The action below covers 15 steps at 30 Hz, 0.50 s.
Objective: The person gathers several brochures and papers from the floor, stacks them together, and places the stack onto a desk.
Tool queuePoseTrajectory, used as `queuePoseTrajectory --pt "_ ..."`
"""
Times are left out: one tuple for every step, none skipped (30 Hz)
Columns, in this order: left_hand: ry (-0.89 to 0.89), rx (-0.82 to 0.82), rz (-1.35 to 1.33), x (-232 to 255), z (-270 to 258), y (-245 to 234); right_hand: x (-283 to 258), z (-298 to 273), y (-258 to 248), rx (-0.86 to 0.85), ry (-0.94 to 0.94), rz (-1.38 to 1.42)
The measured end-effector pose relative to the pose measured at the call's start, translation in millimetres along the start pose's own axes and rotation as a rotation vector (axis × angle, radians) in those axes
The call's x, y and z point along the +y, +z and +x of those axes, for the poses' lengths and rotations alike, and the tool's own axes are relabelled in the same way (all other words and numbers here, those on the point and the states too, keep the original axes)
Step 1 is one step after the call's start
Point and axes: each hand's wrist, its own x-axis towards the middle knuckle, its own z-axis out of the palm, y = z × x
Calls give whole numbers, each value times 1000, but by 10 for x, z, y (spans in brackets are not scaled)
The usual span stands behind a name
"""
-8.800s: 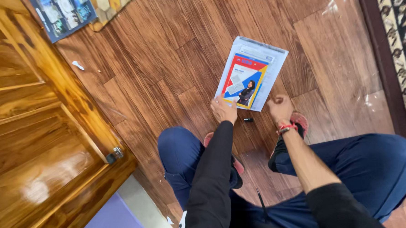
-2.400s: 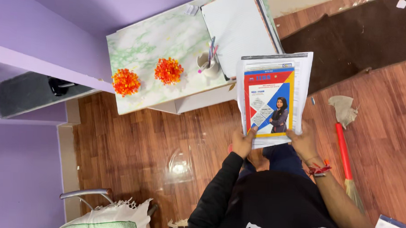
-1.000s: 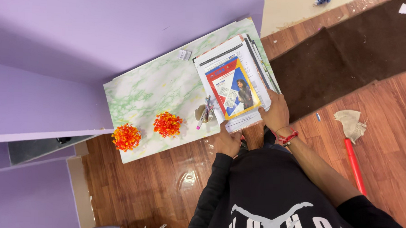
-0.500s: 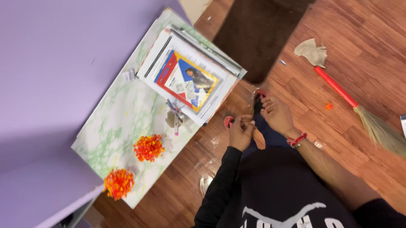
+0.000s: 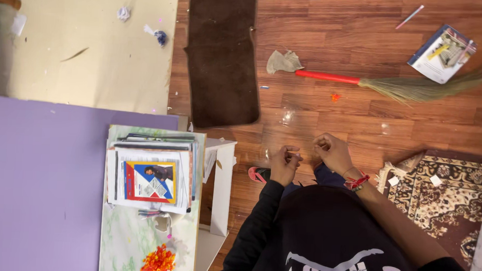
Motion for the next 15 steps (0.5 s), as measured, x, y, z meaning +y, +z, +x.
queuePoseTrajectory --pt "-1 -25 -3 17 102 171 86 13 -147 22 5 14" --pt "-2 -50 -6 37 201 348 183 -2 -301 43 24 80" --pt "13 -78 10 74 321 555 278 49 -499 76 39 143" --pt "19 -115 24 108 419 767 374 138 -703 109 39 156" --pt "2 -159 40 90 380 976 510 66 -865 149 -19 164" --pt "-6 -194 57 102 451 1216 641 1 -1014 191 -77 170" --pt "41 -212 11 126 536 1429 746 -60 -1122 221 -41 188" --pt "86 -230 -37 143 546 1596 837 -72 -1254 232 3 242" --pt "94 -274 -21 197 610 1762 917 16 -1466 258 20 288" --pt "99 -337 -4 249 619 1894 981 -47 -1600 304 29 300" --pt "116 -398 11 326 690 2030 1019 -111 -1711 372 52 182" --pt "136 -439 25 410 781 2134 1052 -105 -1848 439 81 64" --pt "115 -473 67 475 825 2169 1086 -82 -1968 478 99 78" --pt "95 -507 110 535 927 2252 1129 -39 -2084 507 152 141" --pt "80 -548 138 550 979 2328 1174 -105 -2095 527 219 216"
